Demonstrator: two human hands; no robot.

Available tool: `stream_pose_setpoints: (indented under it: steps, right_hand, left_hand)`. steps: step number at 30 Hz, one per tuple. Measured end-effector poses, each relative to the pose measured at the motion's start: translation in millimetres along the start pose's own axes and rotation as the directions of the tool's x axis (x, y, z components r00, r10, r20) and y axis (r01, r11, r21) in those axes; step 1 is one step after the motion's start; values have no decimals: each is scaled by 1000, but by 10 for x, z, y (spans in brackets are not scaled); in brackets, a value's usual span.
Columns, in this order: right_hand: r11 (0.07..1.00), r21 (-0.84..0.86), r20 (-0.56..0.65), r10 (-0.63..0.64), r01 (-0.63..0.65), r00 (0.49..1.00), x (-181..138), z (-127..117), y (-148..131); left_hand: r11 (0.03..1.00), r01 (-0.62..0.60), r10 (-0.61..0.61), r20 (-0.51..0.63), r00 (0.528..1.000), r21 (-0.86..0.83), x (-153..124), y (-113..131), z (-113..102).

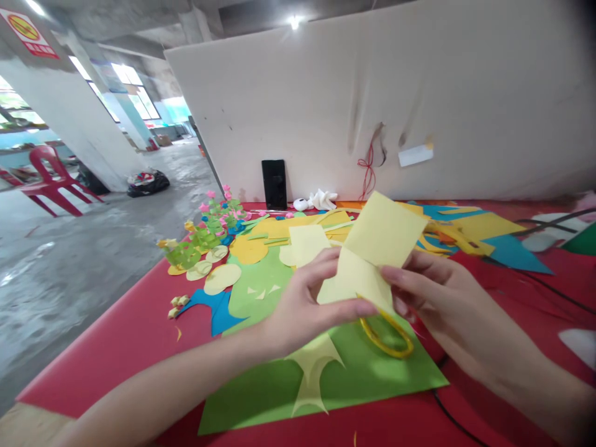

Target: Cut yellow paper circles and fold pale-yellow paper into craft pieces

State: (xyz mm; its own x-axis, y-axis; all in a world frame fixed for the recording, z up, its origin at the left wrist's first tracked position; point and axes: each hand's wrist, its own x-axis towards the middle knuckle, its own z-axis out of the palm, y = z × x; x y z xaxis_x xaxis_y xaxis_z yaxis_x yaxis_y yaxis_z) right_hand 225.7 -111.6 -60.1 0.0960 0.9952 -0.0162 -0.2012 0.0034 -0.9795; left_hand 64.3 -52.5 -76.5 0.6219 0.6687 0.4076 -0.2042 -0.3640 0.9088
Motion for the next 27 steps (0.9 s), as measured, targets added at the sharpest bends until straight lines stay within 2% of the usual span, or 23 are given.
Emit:
stream_pose_setpoints:
  steps: [3, 7, 9, 11, 13, 15, 18, 20, 23, 27]
  right_hand:
    - [998, -55, -42, -35, 32, 999, 8, 28, 37]
    - [969, -247, 37, 4, 5, 999, 20, 57, 57]
    - [941, -339, 78, 23, 5, 997, 29, 35, 33]
    - [909, -413, 77, -23, 52, 997, 47, -15, -14]
    - [886, -447, 28, -129, 128, 991, 68, -76, -72]
    - [842, -504, 13, -214, 191, 977, 81, -129, -124]
    - [709, -666, 125, -200, 232, 972, 73, -171, -161]
    - [642, -726, 181, -166, 246, 969, 59, -177, -157]
    - [638, -725, 172, -193, 257, 966, 55, -173, -138]
    - [691, -679, 181, -167, 247, 969, 81, -142, -135]
  left_hand:
    - [996, 64, -63, 30, 998, -56, -48, 20, 55]
    - [975, 213, -202, -151, 968, 60, -49, 19, 84]
    - [965, 234, -203, -222, 954, 121, -10, 23, 48]
    - [956, 237, -193, -239, 952, 174, 36, 45, -8]
    - [938, 251, -212, -176, 961, 239, 74, 86, -61]
    - [906, 254, -257, -37, 966, 338, 96, 133, -91]
    - [862, 207, -302, 141, 943, 463, 103, 183, -86]
    - [853, 177, -297, 177, 938, 492, 103, 193, -73]
    - [862, 166, -251, 117, 961, 479, 115, 185, -73]
    - [906, 168, -147, -84, 986, 389, 138, 166, -103]
